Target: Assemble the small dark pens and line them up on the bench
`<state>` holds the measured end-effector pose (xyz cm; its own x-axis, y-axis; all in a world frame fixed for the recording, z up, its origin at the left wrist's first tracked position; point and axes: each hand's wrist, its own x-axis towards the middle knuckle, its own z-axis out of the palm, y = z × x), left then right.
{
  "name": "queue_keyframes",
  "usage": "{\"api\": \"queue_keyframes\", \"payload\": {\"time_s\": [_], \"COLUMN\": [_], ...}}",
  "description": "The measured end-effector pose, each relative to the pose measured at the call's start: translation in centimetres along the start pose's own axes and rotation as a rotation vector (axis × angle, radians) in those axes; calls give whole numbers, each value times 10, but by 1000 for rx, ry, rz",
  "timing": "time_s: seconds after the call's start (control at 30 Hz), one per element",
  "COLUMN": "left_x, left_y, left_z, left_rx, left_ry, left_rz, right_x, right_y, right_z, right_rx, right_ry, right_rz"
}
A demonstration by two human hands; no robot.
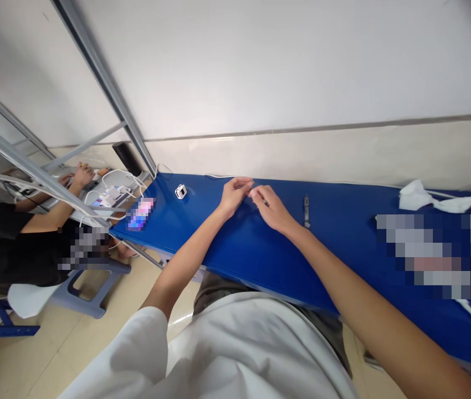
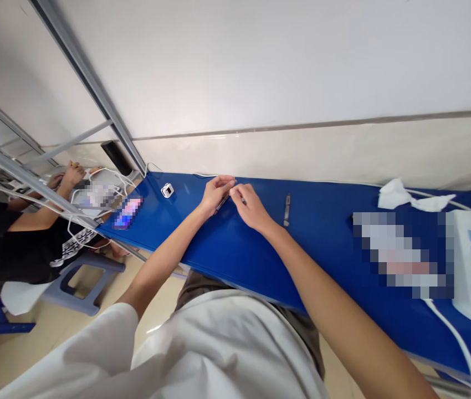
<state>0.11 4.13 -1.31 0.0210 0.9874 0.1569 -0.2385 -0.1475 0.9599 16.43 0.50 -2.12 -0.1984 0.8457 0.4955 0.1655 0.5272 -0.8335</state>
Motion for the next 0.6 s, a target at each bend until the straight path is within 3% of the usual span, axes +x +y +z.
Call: {"api": "queue_keyframes", "payload": {"time_s": [0.2, 0.37, 0.6], "left_x": [-3, -10, -8], "left_y": [2, 7, -1], "left_z": [1, 4, 3], "left_rx": [90, 129, 173], "left_ry": [-97, -149, -198], "left_rz": [38, -15, -15], "right_x": [-7, -8, -7], "right_y": [6, -2, 0], "right_z": [0, -1, 0], "right_rx": [-345, -354, -340], "right_ry": [-227, -275, -291], "right_rz": [-135, -128, -126]}}
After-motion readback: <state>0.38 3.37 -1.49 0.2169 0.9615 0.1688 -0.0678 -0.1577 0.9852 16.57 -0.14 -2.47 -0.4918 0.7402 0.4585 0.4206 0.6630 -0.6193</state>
